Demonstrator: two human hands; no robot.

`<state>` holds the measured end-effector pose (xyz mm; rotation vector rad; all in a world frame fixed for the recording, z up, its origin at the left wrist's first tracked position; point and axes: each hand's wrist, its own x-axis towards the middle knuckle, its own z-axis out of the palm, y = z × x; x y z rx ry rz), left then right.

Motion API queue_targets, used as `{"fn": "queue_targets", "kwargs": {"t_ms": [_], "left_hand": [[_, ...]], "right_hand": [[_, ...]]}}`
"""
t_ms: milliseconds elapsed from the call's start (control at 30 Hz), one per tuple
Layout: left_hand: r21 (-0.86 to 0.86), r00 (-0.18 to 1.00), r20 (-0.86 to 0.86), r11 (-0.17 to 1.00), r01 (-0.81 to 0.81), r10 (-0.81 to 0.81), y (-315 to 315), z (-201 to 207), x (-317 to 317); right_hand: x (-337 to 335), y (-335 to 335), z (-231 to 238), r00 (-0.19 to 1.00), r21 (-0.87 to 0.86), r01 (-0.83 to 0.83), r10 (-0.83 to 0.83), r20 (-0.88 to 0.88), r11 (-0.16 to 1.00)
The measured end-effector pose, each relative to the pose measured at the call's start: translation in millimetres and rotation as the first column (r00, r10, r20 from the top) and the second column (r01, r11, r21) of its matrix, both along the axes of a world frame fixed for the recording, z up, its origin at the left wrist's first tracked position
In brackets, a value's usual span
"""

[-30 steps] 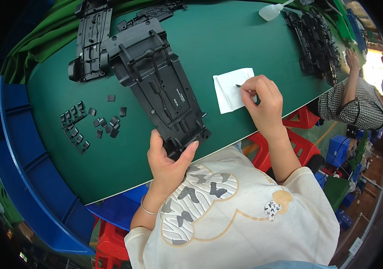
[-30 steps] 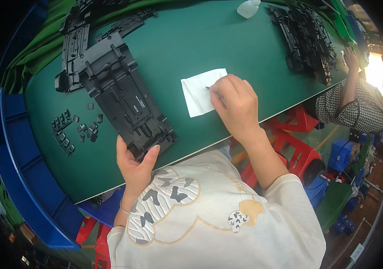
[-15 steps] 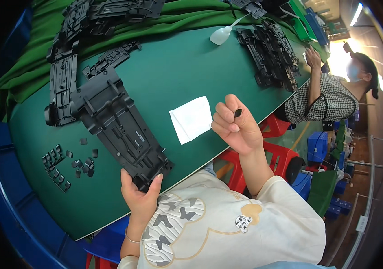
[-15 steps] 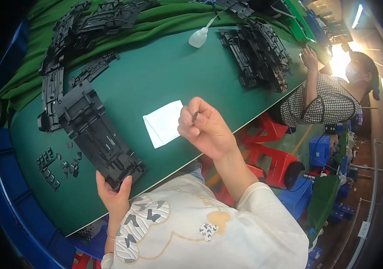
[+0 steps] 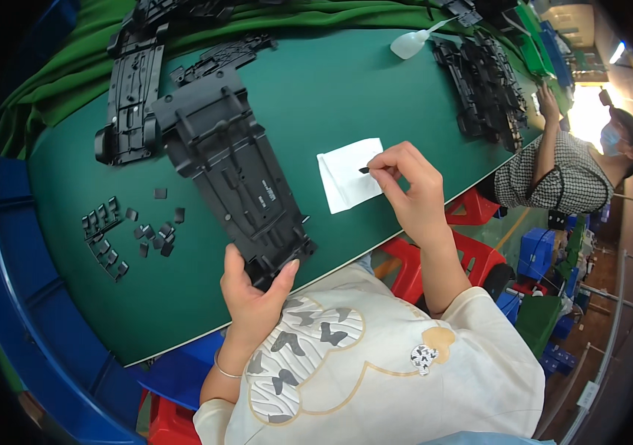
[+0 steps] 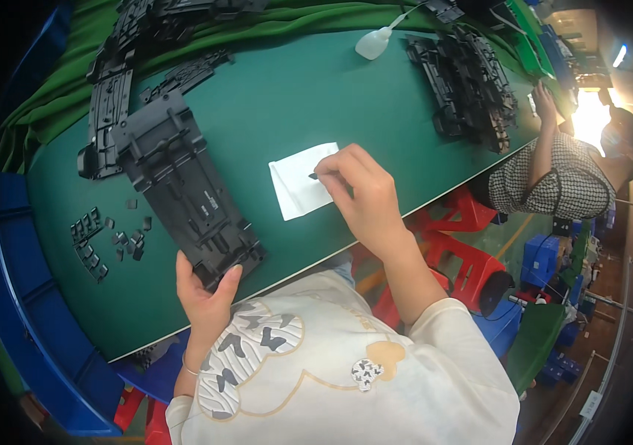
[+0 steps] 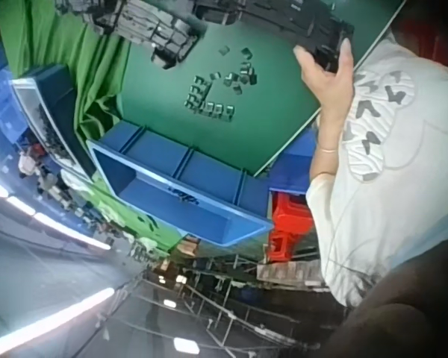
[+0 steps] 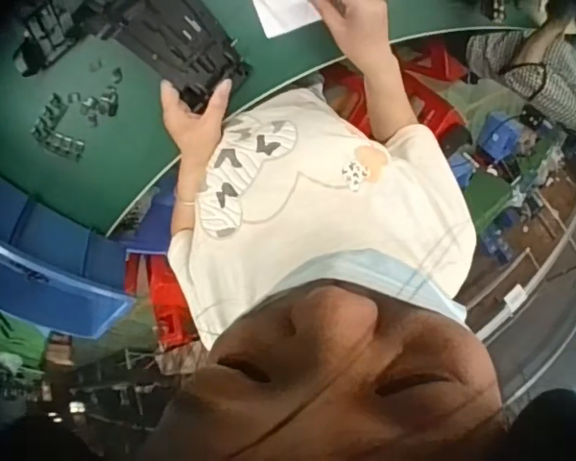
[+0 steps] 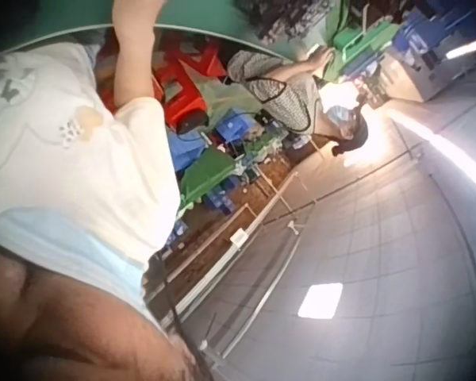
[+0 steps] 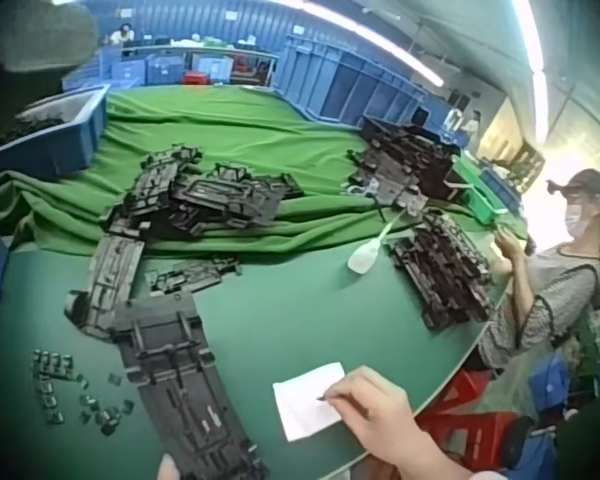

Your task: The person assembles toy car chassis by attaching small plastic components onto each chassis by hand.

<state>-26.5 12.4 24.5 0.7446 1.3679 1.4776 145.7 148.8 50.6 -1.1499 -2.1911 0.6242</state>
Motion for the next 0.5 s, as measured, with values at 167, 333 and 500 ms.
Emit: {"fn": "queue_targets", "kwargs": {"t_ms": [167,333,500], "left_hand": [[0.002,0.999,0.034,1.0,0.01,-0.01,0.2,0.3,-0.1],[0.005,1.0,0.022,1.0,0.008,-0.008,0.9,-0.3,0.2],[0.013,1.0,0.012,1.0,0.015,-0.015,-0.3,-1.2,-1.6]], "right_hand": [[-2.1,2.5,-4.4,0.992,0.066,-0.045,0.037,0.118,0.997],[-4.8,7.5,-2.9,0.979,0.08,-0.107,0.091,0.183,0.991],[-7.6,11.4,-2.3,0.933,0.125,-0.207,0.157,0.323,0.97]]}}
